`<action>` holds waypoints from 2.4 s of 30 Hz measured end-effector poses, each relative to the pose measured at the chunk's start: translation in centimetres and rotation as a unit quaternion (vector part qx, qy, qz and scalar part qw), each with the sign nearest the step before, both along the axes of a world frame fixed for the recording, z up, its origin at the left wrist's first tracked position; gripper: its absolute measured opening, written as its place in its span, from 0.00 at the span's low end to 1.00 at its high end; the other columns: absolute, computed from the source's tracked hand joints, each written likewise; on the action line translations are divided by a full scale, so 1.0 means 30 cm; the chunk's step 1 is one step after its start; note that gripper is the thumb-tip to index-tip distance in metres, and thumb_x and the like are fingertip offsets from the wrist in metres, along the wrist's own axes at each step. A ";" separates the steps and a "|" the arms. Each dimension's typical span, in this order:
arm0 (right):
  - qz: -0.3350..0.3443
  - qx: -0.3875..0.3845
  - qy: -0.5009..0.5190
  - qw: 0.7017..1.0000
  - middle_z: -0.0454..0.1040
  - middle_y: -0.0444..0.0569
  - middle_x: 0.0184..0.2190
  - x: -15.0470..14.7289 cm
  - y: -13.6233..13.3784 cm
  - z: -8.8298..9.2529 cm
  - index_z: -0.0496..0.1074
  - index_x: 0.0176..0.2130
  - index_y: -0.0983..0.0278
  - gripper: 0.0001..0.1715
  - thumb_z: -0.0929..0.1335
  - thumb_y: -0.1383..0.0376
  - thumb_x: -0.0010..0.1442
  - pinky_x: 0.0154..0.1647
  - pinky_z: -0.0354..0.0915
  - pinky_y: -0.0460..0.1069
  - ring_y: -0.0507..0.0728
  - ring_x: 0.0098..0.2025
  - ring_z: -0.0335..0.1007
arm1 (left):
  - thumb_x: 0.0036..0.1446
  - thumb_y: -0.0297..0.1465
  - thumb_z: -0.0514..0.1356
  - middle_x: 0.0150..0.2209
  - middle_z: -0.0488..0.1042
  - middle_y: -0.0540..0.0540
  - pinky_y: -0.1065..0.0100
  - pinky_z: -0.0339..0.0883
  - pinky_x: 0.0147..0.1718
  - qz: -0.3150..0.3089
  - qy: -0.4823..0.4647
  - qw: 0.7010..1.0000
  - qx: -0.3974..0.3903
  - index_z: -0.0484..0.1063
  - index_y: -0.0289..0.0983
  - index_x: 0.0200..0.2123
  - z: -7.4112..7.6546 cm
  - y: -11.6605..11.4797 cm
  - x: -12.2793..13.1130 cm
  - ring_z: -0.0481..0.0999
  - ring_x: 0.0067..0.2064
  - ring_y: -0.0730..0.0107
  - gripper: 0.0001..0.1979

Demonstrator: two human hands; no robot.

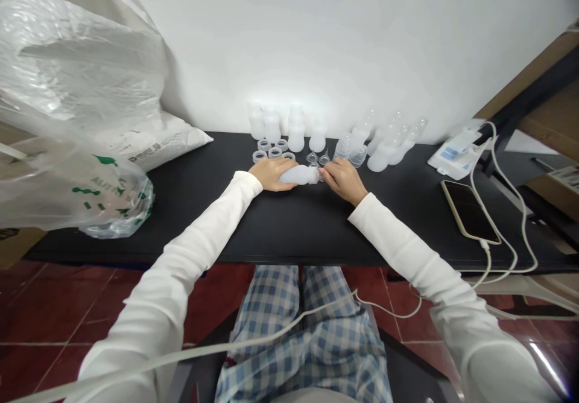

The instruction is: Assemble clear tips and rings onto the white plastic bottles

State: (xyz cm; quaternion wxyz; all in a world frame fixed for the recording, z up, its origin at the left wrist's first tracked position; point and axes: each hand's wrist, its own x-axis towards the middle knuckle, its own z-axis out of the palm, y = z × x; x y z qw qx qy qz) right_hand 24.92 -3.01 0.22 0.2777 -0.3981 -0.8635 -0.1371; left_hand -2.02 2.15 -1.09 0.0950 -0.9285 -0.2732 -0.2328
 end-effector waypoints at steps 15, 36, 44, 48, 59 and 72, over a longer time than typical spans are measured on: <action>0.037 -0.017 -0.020 0.999 0.77 0.56 0.49 -0.017 -0.027 0.027 0.67 0.62 0.62 0.24 0.61 0.55 0.73 0.48 0.63 0.56 0.63 0.48 0.72 | 0.56 0.46 0.64 0.48 0.81 0.38 0.61 0.71 0.38 0.069 0.002 0.996 -0.057 0.73 0.35 0.56 0.022 -0.011 -0.005 0.82 0.48 0.53 0.30; -0.006 -0.019 0.058 0.998 0.69 0.47 0.28 -0.033 -0.022 -0.001 0.71 0.38 0.61 0.19 0.67 0.48 0.66 0.42 0.58 0.54 0.59 0.34 0.66 | 0.62 0.40 0.59 0.49 0.80 0.37 0.61 0.71 0.39 0.046 0.020 0.998 0.023 0.73 0.41 0.59 0.021 0.000 -0.004 0.80 0.49 0.53 0.24; -0.003 -0.062 0.116 0.991 0.65 0.43 0.25 -0.059 -0.025 -0.017 0.67 0.33 0.61 0.18 0.67 0.50 0.65 0.38 0.55 0.52 0.55 0.30 0.62 | 0.65 0.35 0.54 0.55 0.78 0.39 0.50 0.66 0.50 0.091 -0.031 0.994 0.047 0.72 0.49 0.62 0.038 -0.021 0.009 0.74 0.58 0.47 0.23; 0.000 -0.069 0.135 0.988 0.64 0.42 0.24 -0.063 -0.026 -0.022 0.66 0.32 0.61 0.19 0.66 0.50 0.65 0.38 0.55 0.52 0.54 0.29 0.61 | 0.65 0.33 0.53 0.57 0.77 0.39 0.49 0.65 0.50 0.108 -0.036 0.992 0.047 0.71 0.51 0.62 0.033 -0.029 0.017 0.73 0.59 0.46 0.24; -0.126 0.035 0.178 0.975 0.72 0.58 0.45 0.062 0.009 0.056 0.70 0.49 0.63 0.23 0.54 0.55 0.74 0.52 0.63 0.61 0.65 0.49 0.68 | 0.62 0.48 0.55 0.48 0.79 0.33 0.52 0.67 0.47 0.116 -0.069 0.990 0.052 0.74 0.34 0.56 0.015 0.018 -0.004 0.78 0.48 0.47 0.28; -0.241 0.016 0.086 0.967 0.70 0.69 0.47 0.180 0.102 -0.032 0.69 0.52 0.72 0.20 0.61 0.66 0.64 0.50 0.68 0.68 0.72 0.49 0.67 | 0.60 0.46 0.58 0.48 0.80 0.34 0.52 0.70 0.47 0.106 -0.062 0.991 0.043 0.74 0.35 0.54 0.013 0.013 0.000 0.80 0.48 0.47 0.26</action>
